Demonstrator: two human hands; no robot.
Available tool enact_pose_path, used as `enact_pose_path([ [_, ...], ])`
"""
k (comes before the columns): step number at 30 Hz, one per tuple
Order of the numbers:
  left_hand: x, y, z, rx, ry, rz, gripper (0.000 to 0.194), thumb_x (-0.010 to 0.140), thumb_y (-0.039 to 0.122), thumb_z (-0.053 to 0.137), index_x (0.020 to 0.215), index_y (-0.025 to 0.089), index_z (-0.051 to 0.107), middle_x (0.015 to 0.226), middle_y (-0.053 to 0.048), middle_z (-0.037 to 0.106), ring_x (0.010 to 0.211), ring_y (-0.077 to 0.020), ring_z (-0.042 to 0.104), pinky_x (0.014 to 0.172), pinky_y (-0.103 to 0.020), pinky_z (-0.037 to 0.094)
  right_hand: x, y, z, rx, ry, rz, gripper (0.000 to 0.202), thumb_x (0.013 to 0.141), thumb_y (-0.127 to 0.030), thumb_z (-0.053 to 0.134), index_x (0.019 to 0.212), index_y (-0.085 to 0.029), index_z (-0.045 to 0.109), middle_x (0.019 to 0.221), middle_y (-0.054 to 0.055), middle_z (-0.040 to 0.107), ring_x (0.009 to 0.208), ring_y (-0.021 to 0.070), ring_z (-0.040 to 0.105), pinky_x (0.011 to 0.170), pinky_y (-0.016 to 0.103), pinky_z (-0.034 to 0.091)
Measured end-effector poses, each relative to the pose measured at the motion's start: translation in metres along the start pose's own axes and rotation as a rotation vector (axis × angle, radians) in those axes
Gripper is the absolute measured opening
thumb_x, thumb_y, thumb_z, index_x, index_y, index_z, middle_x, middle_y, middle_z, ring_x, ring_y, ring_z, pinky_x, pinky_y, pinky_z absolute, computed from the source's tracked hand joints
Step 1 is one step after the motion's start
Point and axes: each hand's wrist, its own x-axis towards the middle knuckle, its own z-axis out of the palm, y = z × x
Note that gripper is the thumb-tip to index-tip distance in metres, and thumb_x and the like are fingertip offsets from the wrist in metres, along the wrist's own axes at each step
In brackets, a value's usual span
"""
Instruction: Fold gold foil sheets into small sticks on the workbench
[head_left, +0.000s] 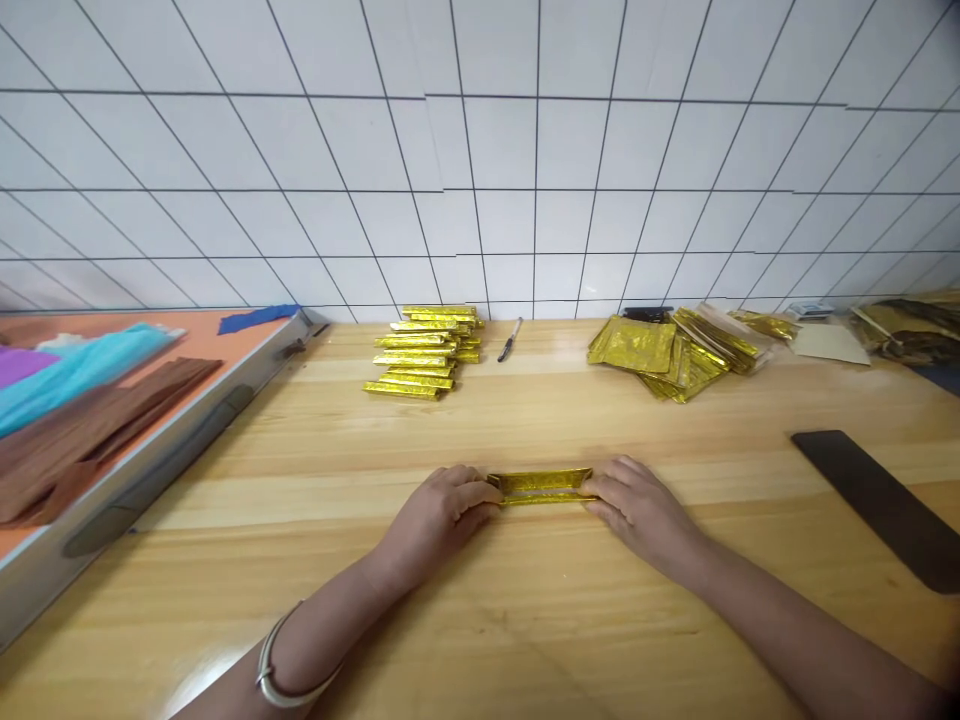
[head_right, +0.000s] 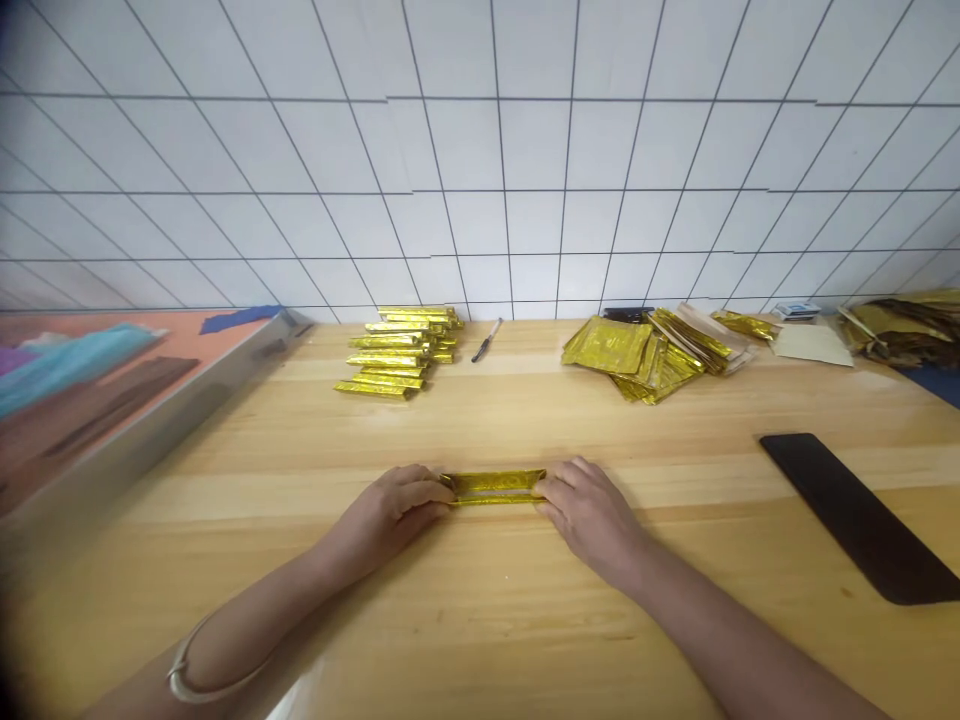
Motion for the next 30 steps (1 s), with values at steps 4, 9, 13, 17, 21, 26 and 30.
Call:
enact_pose_path([
  [4, 0.000, 0.001, -0.002, -0.077, -0.003, 0.018, 0.015, 0.088, 0.022, 0.052, 0.089, 0.022, 0.067, 0.088, -0.004, 0.064, 0.084, -0.0143, 0.058, 0.076, -0.025, 0.045, -0.001, 0.001, -0.001, 0.012, 0.007, -0.012, 0.015, 0.087, -0.019, 0.052, 0.096, -0.022, 0.063, 0.085, 0.005, 0.060, 0.082, 0.0183, 0.052, 0.071, 0.032, 0.042],
  [9, -0.001, 0.003, -0.003, -0.113, 0.002, -0.033, 0.012, 0.084, 0.021, 0.058, 0.087, 0.022, 0.070, 0.086, -0.004, 0.064, 0.081, -0.0141, 0.059, 0.073, -0.024, 0.047, -0.002, 0.003, -0.001, 0.054, 0.017, -0.008, 0.016, 0.087, -0.020, 0.051, 0.094, -0.023, 0.065, 0.080, 0.005, 0.060, 0.078, 0.0185, 0.052, 0.069, 0.032, 0.043],
  [13, 0.000, 0.005, -0.005, -0.122, 0.026, -0.074, 0.013, 0.083, 0.019, 0.059, 0.091, 0.022, 0.068, 0.087, -0.003, 0.066, 0.080, -0.0142, 0.060, 0.074, -0.025, 0.047, -0.003, 0.007, 0.002, 0.106, 0.035, 0.014, 0.018, 0.089, -0.025, 0.050, 0.099, -0.023, 0.064, 0.081, 0.005, 0.061, 0.079, 0.0190, 0.054, 0.071, 0.034, 0.044],
  [17, 0.000, 0.006, -0.006, -0.124, 0.032, -0.082, 0.011, 0.085, 0.019, 0.055, 0.085, 0.021, 0.066, 0.082, -0.001, 0.066, 0.077, -0.0135, 0.059, 0.071, -0.024, 0.046, -0.004, 0.009, 0.004, 0.144, 0.025, 0.056, 0.018, 0.089, -0.027, 0.049, 0.098, -0.024, 0.064, 0.081, 0.004, 0.062, 0.079, 0.0189, 0.055, 0.071, 0.034, 0.044],
  [21, 0.000, 0.007, -0.005, -0.113, 0.029, -0.079, 0.012, 0.087, 0.019, 0.053, 0.081, 0.020, 0.063, 0.079, -0.001, 0.064, 0.076, -0.0133, 0.058, 0.071, -0.024, 0.044, -0.001, 0.006, 0.003, 0.189, 0.042, 0.107, 0.014, 0.088, -0.027, 0.051, 0.094, -0.024, 0.063, 0.083, 0.003, 0.064, 0.080, 0.0184, 0.055, 0.072, 0.034, 0.043],
  [26, 0.001, 0.007, -0.004, -0.092, 0.015, -0.057, 0.013, 0.087, 0.019, 0.052, 0.081, 0.020, 0.064, 0.082, -0.002, 0.064, 0.080, -0.0144, 0.057, 0.073, -0.025, 0.044, 0.002, -0.002, -0.003, 0.194, 0.023, 0.116, 0.013, 0.088, -0.024, 0.050, 0.082, -0.023, 0.061, 0.075, 0.002, 0.061, 0.075, 0.0181, 0.054, 0.069, 0.033, 0.042],
  [30, 0.000, 0.006, -0.004, -0.092, 0.009, -0.031, 0.013, 0.087, 0.022, 0.053, 0.084, 0.020, 0.066, 0.085, -0.004, 0.064, 0.081, -0.0150, 0.058, 0.074, -0.026, 0.044, 0.001, -0.005, -0.005, 0.146, 0.010, 0.110, 0.015, 0.088, -0.024, 0.048, 0.079, -0.023, 0.060, 0.074, 0.002, 0.060, 0.075, 0.0185, 0.054, 0.067, 0.033, 0.042],
])
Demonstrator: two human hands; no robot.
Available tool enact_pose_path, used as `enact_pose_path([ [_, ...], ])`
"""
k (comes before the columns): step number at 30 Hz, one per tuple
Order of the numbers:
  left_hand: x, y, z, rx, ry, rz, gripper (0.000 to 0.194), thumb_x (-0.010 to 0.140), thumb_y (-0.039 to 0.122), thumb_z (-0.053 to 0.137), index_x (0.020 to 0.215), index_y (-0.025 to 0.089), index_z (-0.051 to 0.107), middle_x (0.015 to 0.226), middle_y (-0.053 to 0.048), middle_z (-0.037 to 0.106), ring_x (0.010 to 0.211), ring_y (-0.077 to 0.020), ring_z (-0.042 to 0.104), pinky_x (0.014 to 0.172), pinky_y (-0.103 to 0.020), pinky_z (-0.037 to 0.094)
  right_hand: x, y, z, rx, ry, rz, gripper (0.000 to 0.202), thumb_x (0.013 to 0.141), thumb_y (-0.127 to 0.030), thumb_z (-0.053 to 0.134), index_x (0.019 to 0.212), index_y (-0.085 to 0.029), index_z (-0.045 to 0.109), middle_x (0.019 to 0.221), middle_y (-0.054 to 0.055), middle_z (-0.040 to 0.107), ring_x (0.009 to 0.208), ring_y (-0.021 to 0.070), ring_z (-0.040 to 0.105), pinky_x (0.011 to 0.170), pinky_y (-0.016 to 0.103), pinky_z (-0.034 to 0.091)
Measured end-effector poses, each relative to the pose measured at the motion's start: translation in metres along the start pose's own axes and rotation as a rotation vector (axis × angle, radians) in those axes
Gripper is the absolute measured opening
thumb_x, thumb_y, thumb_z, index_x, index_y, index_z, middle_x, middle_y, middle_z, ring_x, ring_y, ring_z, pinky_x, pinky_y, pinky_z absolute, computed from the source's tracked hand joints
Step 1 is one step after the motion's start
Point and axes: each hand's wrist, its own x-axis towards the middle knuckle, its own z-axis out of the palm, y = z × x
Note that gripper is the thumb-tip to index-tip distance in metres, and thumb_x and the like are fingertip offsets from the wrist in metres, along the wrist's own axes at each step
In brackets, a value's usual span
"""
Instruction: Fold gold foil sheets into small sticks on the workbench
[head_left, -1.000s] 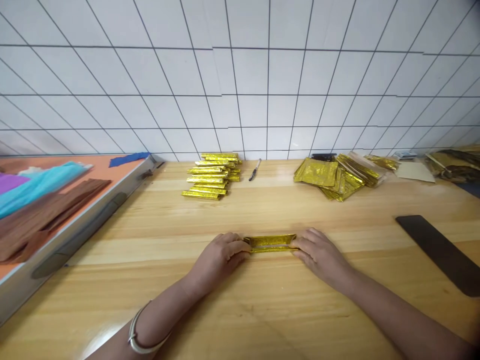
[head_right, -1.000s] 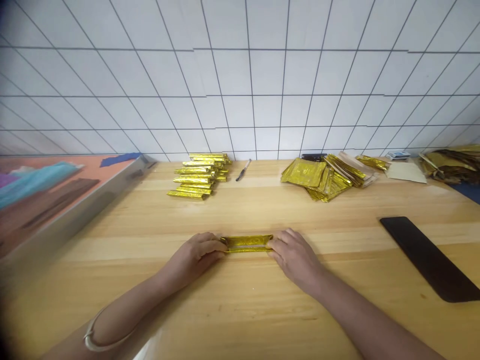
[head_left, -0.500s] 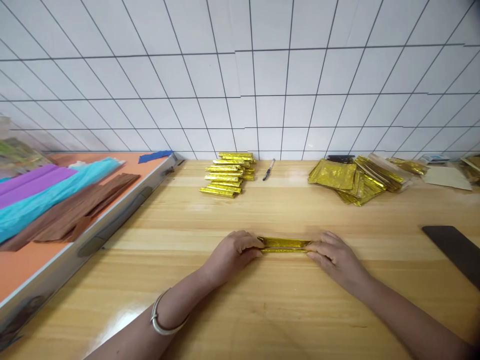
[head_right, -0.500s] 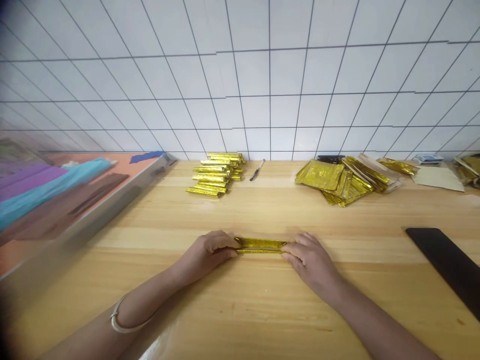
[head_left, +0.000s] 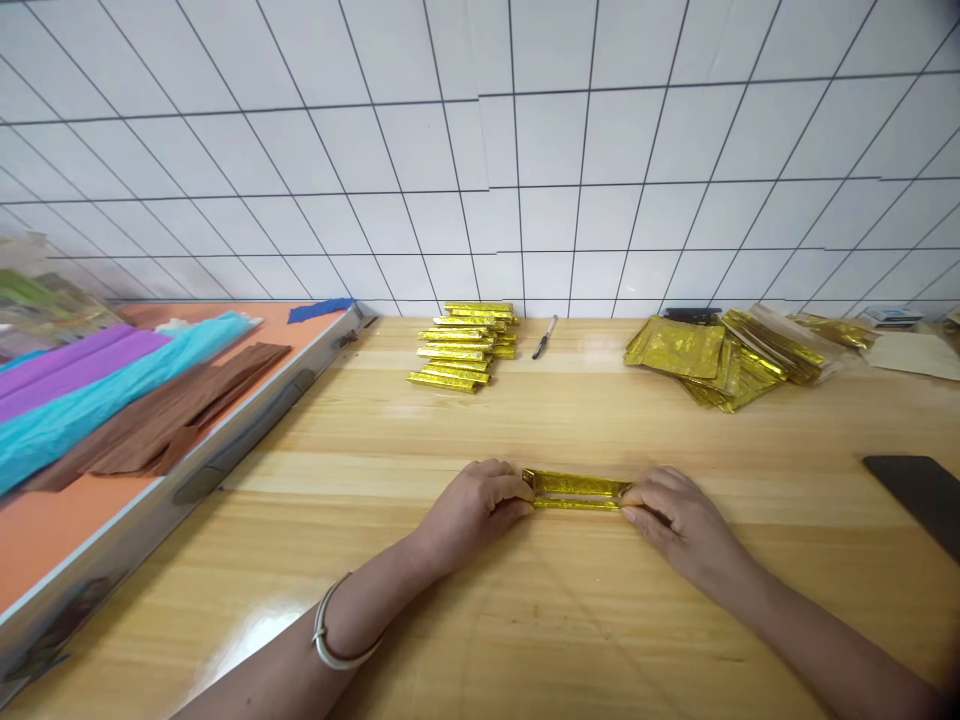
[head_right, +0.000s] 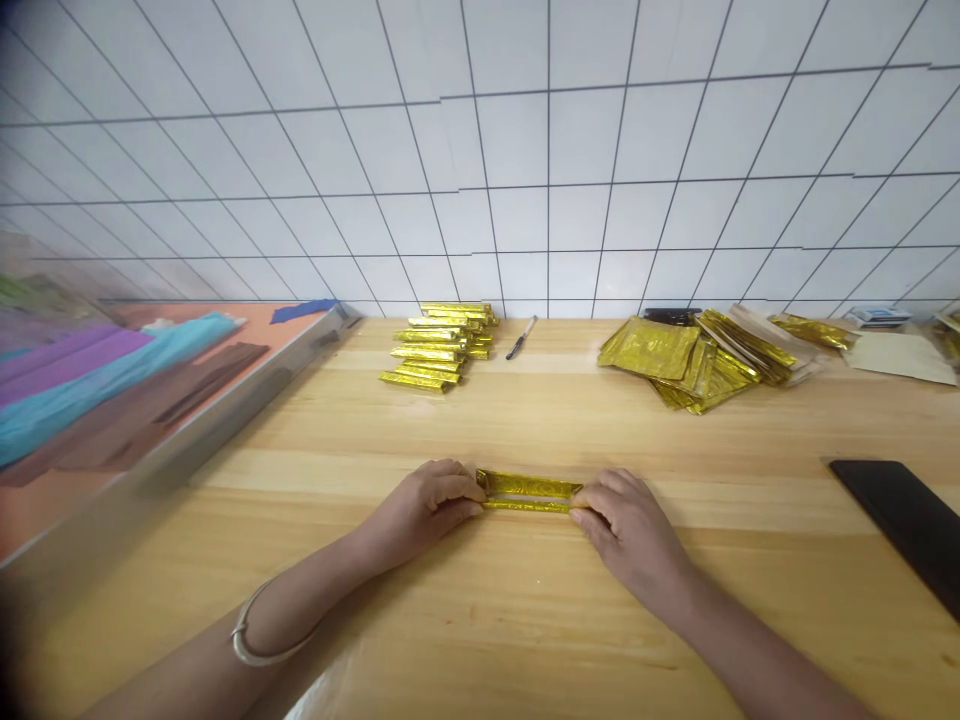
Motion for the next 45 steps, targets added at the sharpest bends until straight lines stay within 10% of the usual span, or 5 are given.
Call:
enact_pose_path([
  [23, 0.010, 0.018, 0.012, 0.284, 0.066, -0.301, 0.013, 0.079, 0.022, 0.054, 0.068, 0.018, 0.050, 0.070, -0.001, 0.058, 0.066, -0.0147, 0.051, 0.062, -0.026, 0.033, 0.014, -0.012, 0.005, -0.301, -0.089, 0.276, 0.011, 0.077, -0.024, 0.051, 0.067, -0.022, 0.052, 0.069, 0.002, 0.057, 0.069, 0.0179, 0.050, 0.060, 0.028, 0.034],
  [45, 0.007, 0.019, 0.008, 0.255, 0.001, -0.247, 0.006, 0.085, 0.018, 0.048, 0.080, 0.020, 0.050, 0.084, 0.001, 0.057, 0.074, -0.0139, 0.053, 0.067, -0.025, 0.035, 0.018, 0.004, -0.003, -0.191, -0.205, 0.393, 0.013, 0.081, -0.037, 0.049, 0.079, -0.024, 0.048, 0.069, -0.003, 0.058, 0.059, 0.0135, 0.050, 0.050, 0.023, 0.025],
])
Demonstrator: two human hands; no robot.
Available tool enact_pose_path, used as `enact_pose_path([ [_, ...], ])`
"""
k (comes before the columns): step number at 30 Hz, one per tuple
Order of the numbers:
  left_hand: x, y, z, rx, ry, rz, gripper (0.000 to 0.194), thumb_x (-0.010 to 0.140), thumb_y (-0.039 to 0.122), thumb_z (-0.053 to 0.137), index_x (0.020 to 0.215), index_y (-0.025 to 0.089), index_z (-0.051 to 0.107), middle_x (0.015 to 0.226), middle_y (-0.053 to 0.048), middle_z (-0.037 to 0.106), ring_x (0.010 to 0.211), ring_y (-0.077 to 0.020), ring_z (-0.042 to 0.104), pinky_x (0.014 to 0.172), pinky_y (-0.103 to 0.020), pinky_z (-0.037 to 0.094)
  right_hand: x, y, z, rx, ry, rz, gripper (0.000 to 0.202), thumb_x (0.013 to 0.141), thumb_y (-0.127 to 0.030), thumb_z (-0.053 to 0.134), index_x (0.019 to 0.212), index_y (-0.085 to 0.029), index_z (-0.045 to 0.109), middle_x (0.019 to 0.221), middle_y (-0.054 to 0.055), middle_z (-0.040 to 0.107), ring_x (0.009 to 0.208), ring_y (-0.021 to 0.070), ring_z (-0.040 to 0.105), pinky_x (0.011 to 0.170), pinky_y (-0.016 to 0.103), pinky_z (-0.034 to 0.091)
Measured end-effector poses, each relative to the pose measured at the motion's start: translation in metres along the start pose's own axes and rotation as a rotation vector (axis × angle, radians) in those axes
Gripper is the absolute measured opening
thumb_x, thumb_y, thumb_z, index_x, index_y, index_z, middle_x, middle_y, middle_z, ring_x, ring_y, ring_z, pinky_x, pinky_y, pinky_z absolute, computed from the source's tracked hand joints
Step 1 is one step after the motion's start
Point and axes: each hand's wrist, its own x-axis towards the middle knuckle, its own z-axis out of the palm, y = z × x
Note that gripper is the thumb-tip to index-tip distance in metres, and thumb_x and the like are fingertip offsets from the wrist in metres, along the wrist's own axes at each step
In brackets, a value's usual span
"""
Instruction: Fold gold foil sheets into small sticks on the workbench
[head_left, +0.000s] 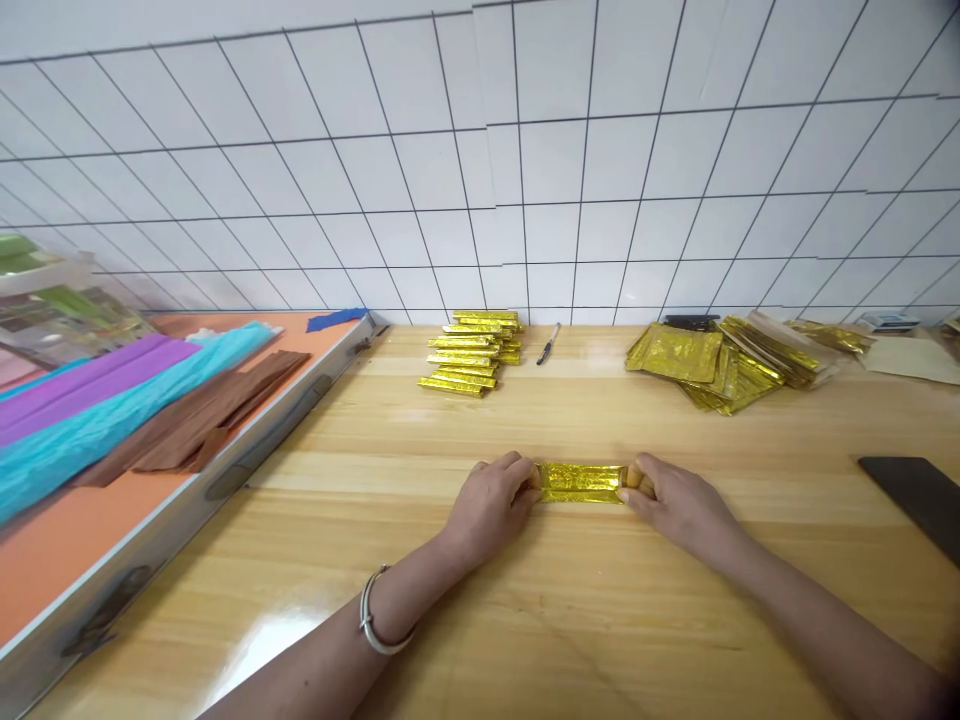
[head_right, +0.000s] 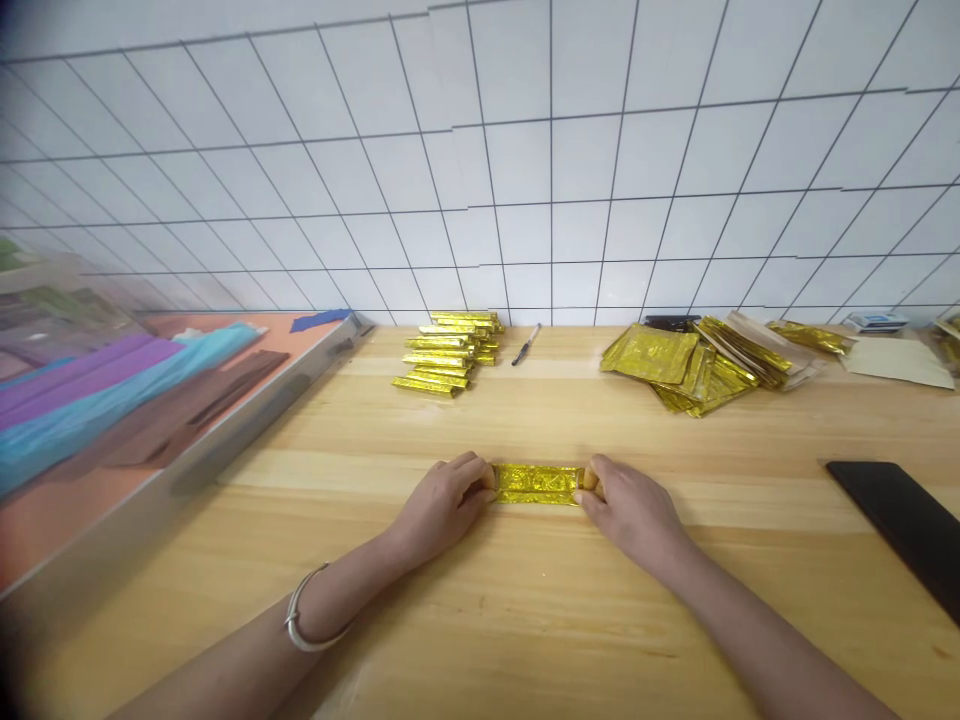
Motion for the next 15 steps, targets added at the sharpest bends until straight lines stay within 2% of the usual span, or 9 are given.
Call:
enact_pose_path([
  [3, -0.003, 0.003, -0.001, 0.112, -0.022, 0.137, 0.013, 0.088, 0.014, 0.043, 0.087, 0.020, 0.055, 0.090, -0.002, 0.058, 0.084, -0.0166, 0.052, 0.072, -0.027, 0.037, -0.002, -0.001, 0.002, 0.019, 0.026, -0.022, 0.011, 0.082, -0.034, 0.048, 0.080, -0.023, 0.047, 0.071, -0.003, 0.058, 0.062, 0.0138, 0.051, 0.051, 0.023, 0.028],
  [7, -0.007, 0.012, -0.004, 0.278, -0.123, 0.356, 0.017, 0.092, 0.016, 0.041, 0.098, 0.019, 0.056, 0.097, -0.004, 0.059, 0.091, -0.0195, 0.051, 0.076, -0.031, 0.039, -0.008, -0.005, 0.004, 0.024, 0.077, -0.062, 0.008, 0.082, -0.029, 0.048, 0.077, -0.022, 0.047, 0.072, -0.002, 0.058, 0.066, 0.0147, 0.052, 0.055, 0.024, 0.033],
  [11, -0.014, 0.020, -0.002, 0.358, -0.163, 0.367, 0.016, 0.091, 0.017, 0.043, 0.099, 0.016, 0.056, 0.095, -0.006, 0.058, 0.089, -0.0202, 0.050, 0.080, -0.032, 0.041, -0.012, -0.005, 0.008, -0.005, 0.145, -0.122, 0.005, 0.083, -0.023, 0.047, 0.081, -0.022, 0.051, 0.077, 0.000, 0.059, 0.073, 0.0167, 0.053, 0.063, 0.026, 0.038],
  [15, -0.021, 0.027, -0.001, 0.416, -0.159, 0.352, 0.018, 0.086, 0.014, 0.046, 0.101, 0.015, 0.055, 0.095, -0.007, 0.057, 0.085, -0.0211, 0.050, 0.075, -0.033, 0.042, -0.016, -0.007, 0.015, -0.146, 0.234, -0.211, 0.014, 0.086, -0.017, 0.045, 0.091, -0.019, 0.057, 0.086, 0.005, 0.061, 0.083, 0.0199, 0.054, 0.074, 0.032, 0.042],
])
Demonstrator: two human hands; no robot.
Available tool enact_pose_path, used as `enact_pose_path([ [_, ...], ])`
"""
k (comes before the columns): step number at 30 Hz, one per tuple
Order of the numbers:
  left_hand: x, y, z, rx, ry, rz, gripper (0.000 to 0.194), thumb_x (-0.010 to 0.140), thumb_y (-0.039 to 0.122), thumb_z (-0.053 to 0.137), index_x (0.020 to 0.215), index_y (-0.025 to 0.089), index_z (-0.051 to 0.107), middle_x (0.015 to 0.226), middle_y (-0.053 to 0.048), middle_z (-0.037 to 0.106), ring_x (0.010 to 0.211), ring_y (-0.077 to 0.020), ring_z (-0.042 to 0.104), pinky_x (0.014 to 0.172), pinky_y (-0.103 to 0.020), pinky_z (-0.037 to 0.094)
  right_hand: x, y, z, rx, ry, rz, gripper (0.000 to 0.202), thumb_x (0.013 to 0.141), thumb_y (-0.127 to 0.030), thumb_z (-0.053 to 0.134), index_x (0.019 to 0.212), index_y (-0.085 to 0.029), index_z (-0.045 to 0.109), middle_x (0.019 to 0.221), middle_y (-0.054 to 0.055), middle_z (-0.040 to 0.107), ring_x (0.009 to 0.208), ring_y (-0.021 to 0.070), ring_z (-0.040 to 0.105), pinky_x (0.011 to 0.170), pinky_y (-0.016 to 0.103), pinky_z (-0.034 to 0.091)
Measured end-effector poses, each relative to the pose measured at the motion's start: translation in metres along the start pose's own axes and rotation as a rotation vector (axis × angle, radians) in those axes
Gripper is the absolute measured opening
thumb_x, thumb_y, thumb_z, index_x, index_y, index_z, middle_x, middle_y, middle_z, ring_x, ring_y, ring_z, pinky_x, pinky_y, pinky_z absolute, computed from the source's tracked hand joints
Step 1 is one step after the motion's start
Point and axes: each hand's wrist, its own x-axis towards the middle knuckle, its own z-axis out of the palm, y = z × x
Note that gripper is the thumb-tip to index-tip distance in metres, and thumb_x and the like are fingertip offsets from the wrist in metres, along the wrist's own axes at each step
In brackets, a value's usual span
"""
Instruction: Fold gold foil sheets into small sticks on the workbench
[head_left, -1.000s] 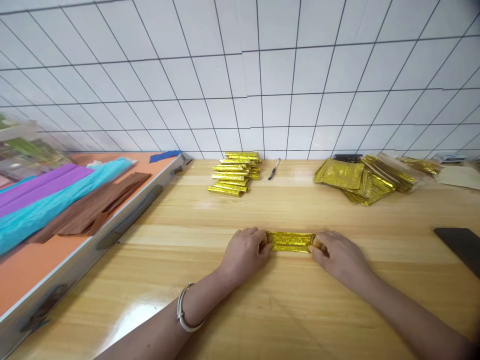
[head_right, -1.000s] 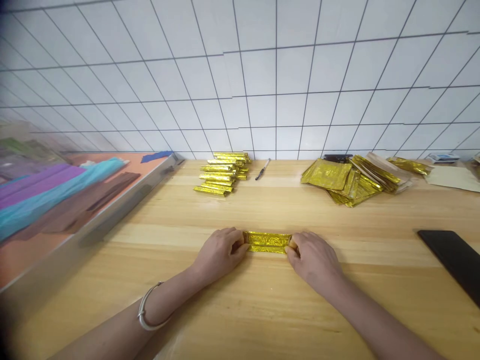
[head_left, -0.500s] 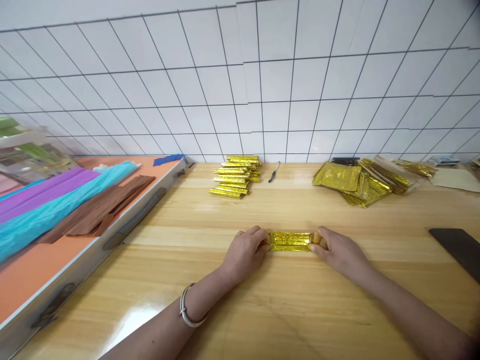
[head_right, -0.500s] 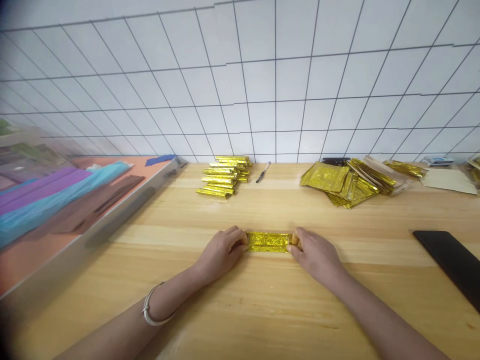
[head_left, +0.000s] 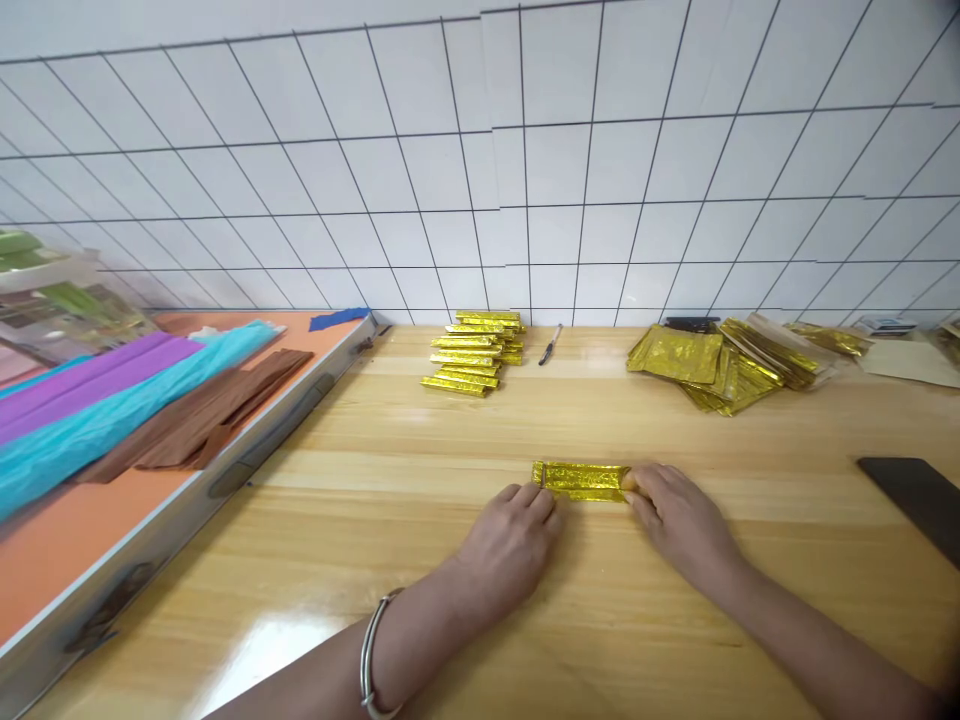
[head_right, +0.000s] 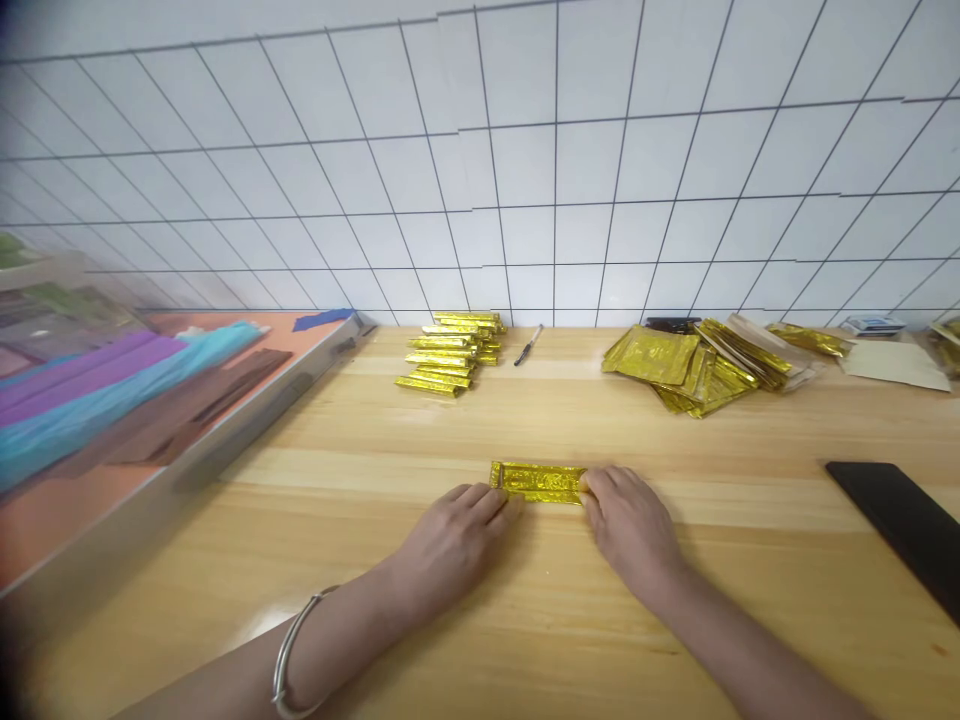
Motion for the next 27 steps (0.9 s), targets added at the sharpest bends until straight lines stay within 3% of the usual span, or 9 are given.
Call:
enact_pose_path([
  [3, 0.001, 0.003, -0.003, -0.011, 0.004, 0.005, 0.017, 0.086, 0.016, 0.044, 0.098, 0.016, 0.057, 0.096, -0.008, 0.056, 0.087, -0.0216, 0.050, 0.073, -0.034, 0.042, -0.006, -0.009, 0.002, -0.159, 0.030, -0.135, 0.026, 0.084, -0.010, 0.046, 0.104, -0.018, 0.060, 0.099, 0.008, 0.063, 0.091, 0.0231, 0.053, 0.079, 0.037, 0.043],
  [6, 0.002, 0.003, -0.003, -0.049, 0.020, 0.009, 0.021, 0.090, 0.019, 0.039, 0.099, 0.016, 0.058, 0.097, -0.008, 0.056, 0.093, -0.0216, 0.050, 0.081, -0.035, 0.042, -0.010, -0.023, 0.006, -0.199, 0.029, -0.285, 0.039, 0.083, -0.006, 0.046, 0.119, -0.018, 0.056, 0.117, 0.009, 0.060, 0.105, 0.0247, 0.050, 0.088, 0.040, 0.043],
  [10, 0.003, 0.003, 0.001, -0.069, 0.000, 0.066, 0.024, 0.090, 0.021, 0.040, 0.102, 0.014, 0.059, 0.106, -0.009, 0.056, 0.106, -0.0223, 0.047, 0.092, -0.034, 0.040, -0.013, -0.036, 0.014, -0.159, -0.021, -0.416, 0.041, 0.088, -0.016, 0.043, 0.128, -0.012, 0.050, 0.134, 0.011, 0.050, 0.123, 0.0239, 0.042, 0.101, 0.041, 0.037],
  [13, -0.001, 0.004, 0.005, -0.046, -0.009, 0.112, 0.026, 0.090, 0.024, 0.040, 0.099, 0.013, 0.062, 0.114, -0.012, 0.056, 0.115, -0.0245, 0.044, 0.098, -0.036, 0.036, -0.015, -0.038, 0.015, -0.138, -0.055, -0.437, 0.049, 0.088, -0.027, 0.046, 0.134, -0.009, 0.044, 0.141, 0.011, 0.041, 0.129, 0.0241, 0.036, 0.105, 0.040, 0.035],
  [16, -0.009, 0.005, 0.006, -0.038, 0.044, 0.079, 0.038, 0.091, 0.031, 0.038, 0.117, 0.008, 0.054, 0.129, -0.016, 0.048, 0.124, -0.0266, 0.038, 0.104, -0.036, 0.031, -0.020, -0.033, 0.012, -0.124, -0.081, -0.426, 0.055, 0.086, -0.032, 0.048, 0.136, -0.011, 0.040, 0.142, 0.011, 0.039, 0.131, 0.0242, 0.035, 0.106, 0.041, 0.035],
  [20, -0.022, 0.003, 0.005, -0.091, 0.054, 0.023, 0.054, 0.091, 0.040, 0.038, 0.136, 0.011, 0.034, 0.141, -0.013, 0.038, 0.131, -0.0246, 0.033, 0.106, -0.036, 0.028, -0.029, -0.021, 0.006, -0.103, -0.054, -0.378, 0.048, 0.087, -0.030, 0.048, 0.133, -0.015, 0.045, 0.138, 0.009, 0.045, 0.128, 0.0216, 0.040, 0.107, 0.039, 0.034],
  [27, -0.029, 0.009, 0.006, -0.082, 0.045, -0.091, 0.051, 0.093, 0.041, 0.032, 0.138, 0.016, 0.031, 0.141, -0.014, 0.039, 0.130, -0.0269, 0.034, 0.100, -0.043, 0.030, -0.039, -0.009, 0.000, -0.194, -0.020, -0.364, 0.043, 0.089, -0.025, 0.044, 0.130, -0.013, 0.049, 0.135, 0.009, 0.049, 0.124, 0.0225, 0.044, 0.105, 0.042, 0.037],
])
